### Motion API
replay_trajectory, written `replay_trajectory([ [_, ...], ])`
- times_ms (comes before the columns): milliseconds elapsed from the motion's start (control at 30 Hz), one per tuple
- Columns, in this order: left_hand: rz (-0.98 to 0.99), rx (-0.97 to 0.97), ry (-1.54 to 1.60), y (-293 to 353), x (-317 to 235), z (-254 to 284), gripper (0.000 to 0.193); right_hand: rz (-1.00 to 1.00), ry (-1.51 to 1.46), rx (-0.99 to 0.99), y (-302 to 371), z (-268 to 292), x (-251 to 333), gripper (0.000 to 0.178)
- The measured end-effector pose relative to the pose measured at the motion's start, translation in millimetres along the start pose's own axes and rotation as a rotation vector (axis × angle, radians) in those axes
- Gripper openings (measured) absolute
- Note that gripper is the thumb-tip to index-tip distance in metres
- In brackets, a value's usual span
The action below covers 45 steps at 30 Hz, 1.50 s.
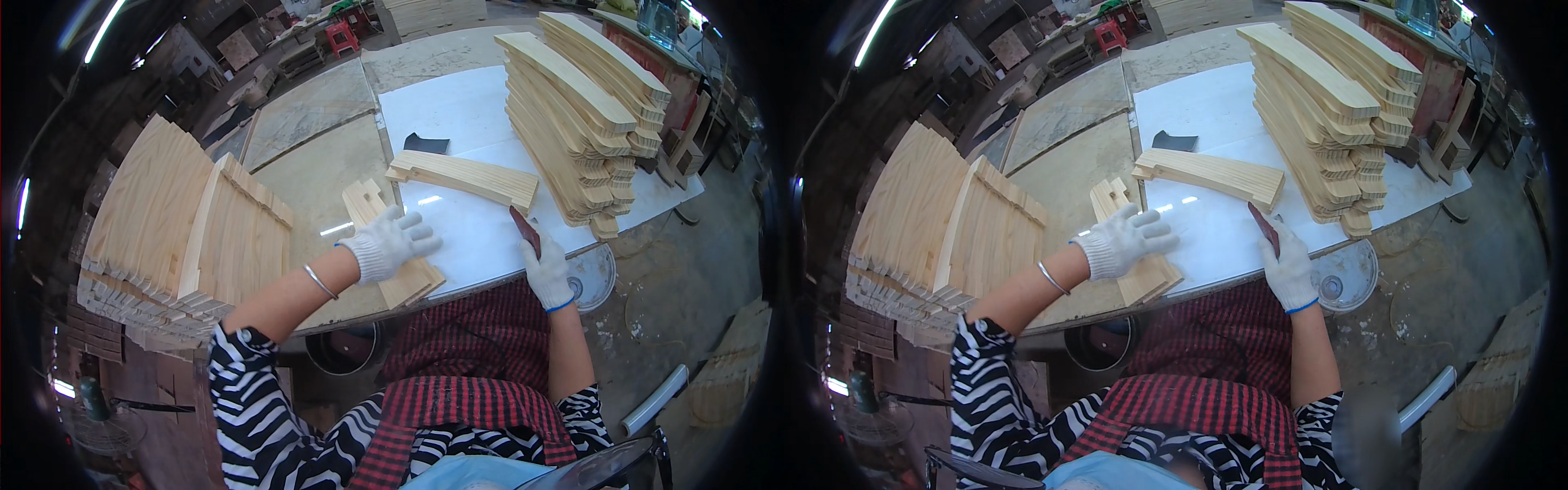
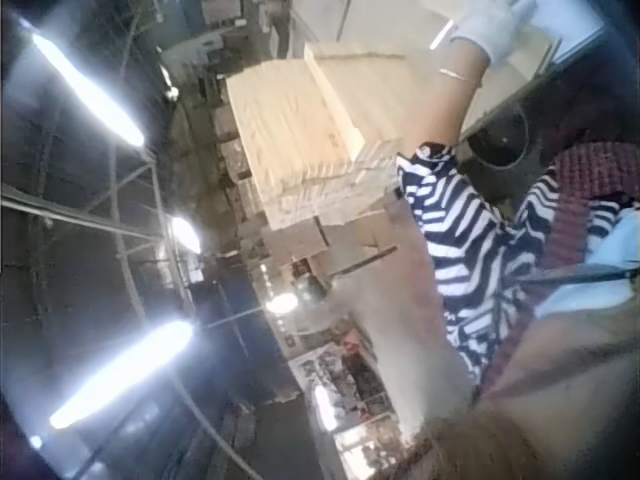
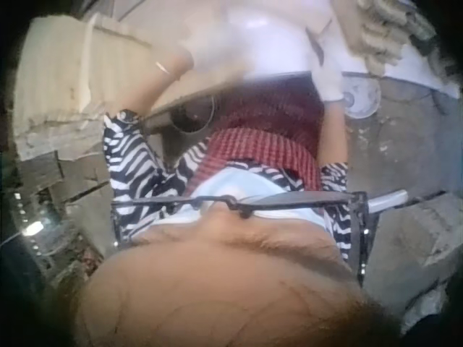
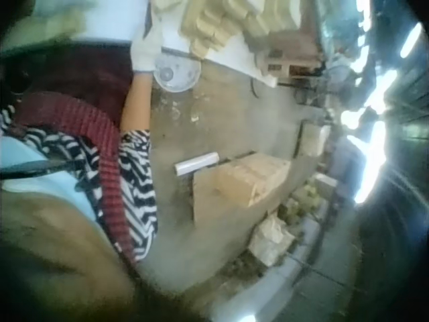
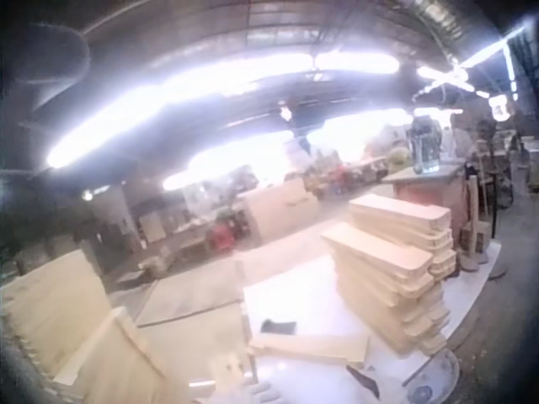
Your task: Sanding small curved wooden components using sandpaper at a factory workbench.
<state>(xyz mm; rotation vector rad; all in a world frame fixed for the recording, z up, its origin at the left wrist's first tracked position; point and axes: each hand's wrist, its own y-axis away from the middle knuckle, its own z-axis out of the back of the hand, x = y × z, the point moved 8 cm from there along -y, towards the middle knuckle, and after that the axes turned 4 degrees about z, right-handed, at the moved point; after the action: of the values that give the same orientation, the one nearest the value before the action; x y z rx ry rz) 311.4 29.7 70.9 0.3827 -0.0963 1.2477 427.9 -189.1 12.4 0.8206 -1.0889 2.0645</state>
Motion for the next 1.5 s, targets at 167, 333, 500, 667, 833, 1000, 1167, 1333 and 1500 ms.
replay_trajectory([
  [167, 0.894, -0.303, 0.556, 53.7, 65.5, -6.2, 0.08, 0.014, -0.049, 0.023, 0.0, -1.5, -0.2, 0.038],
  [333, 1.213, 0.079, 0.726, 55.3, 83.3, -54.7, 0.107, 0.12, 0.029, -0.006, 0.5, -2.2, 1.3, 0.038],
  [500, 1.224, 0.106, 0.623, 4.5, 81.7, -50.1, 0.118, 0.173, 0.016, 0.024, -3.2, -4.4, 12.5, 0.039],
  [667, 1.238, 0.022, 0.867, 3.6, 104.8, -63.1, 0.121, 0.24, 0.103, 0.008, -1.4, -8.9, 10.2, 0.039],
  [833, 1.292, -0.589, 0.981, 67.5, 127.5, -47.8, 0.118, 0.29, 0.103, -0.005, -1.5, -10.5, 19.5, 0.039],
  [1000, 1.033, -1.111, 0.956, 106.3, 90.1, -5.8, 0.111, 0.247, 0.126, 0.021, -0.8, -5.8, 16.3, 0.037],
  [1167, 0.821, -1.26, 0.836, 106.5, 40.0, -7.0, 0.109, 0.245, 0.116, 0.035, -1.9, -10.3, 15.7, 0.037],
  [1333, 0.852, -1.301, 0.987, 111.8, 30.5, -25.4, 0.106, 0.262, 0.139, 0.057, -2.1, -14.2, 15.4, 0.038],
  [1500, 0.756, -1.423, 0.866, 154.9, 43.5, 29.8, 0.1, 0.307, 0.171, 0.028, 0.8, -12.7, 15.6, 0.04],
])
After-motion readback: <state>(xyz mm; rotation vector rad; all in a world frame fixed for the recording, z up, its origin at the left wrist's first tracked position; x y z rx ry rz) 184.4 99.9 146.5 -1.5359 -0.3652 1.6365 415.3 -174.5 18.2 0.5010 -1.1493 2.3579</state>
